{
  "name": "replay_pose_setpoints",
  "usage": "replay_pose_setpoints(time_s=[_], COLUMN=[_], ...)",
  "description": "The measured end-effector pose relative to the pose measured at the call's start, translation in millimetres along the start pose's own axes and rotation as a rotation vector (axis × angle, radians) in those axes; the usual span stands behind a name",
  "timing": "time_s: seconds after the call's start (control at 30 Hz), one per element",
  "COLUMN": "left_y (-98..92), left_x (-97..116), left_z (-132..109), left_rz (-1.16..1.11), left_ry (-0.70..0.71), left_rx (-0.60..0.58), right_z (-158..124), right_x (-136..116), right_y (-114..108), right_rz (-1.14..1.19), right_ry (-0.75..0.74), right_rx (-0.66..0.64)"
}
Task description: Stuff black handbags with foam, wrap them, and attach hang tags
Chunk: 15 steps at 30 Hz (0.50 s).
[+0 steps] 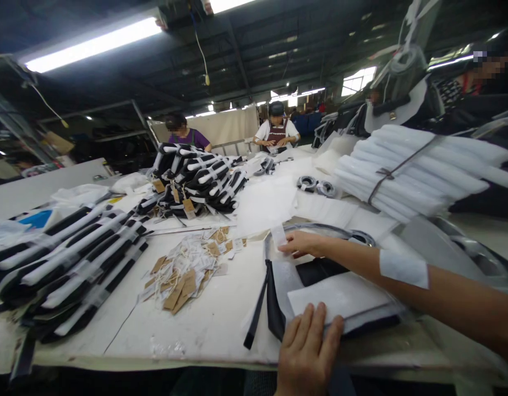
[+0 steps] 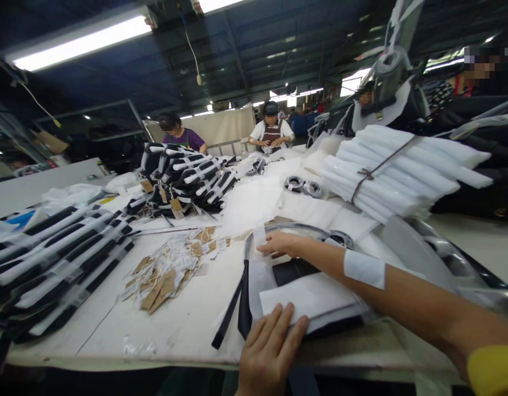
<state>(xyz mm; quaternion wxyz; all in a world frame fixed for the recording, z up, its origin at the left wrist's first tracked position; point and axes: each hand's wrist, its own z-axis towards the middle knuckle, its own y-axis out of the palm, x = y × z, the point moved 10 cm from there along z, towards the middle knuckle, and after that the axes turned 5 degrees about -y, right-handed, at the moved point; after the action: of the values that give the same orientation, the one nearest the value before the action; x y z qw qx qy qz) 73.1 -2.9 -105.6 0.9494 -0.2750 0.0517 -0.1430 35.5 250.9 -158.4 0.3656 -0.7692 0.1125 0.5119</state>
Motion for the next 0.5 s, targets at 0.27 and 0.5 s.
replay_pose_setpoints(time_s=[0.27,0.5], left_y=[-1.2,2.8], left_x=[-2,-7], left_z=[1,2], left_rz=[-0.017,-0.082], left_ry=[-0.026,-0.024], left_rx=[0.036,-0.083], right_z=[-44,-142], right_x=[-57,-74], right_y=[-2,32], right_rz=[-0.083,-0.284], right_ry=[-0.357,-0.753], right_rx=[0.11,-0.031])
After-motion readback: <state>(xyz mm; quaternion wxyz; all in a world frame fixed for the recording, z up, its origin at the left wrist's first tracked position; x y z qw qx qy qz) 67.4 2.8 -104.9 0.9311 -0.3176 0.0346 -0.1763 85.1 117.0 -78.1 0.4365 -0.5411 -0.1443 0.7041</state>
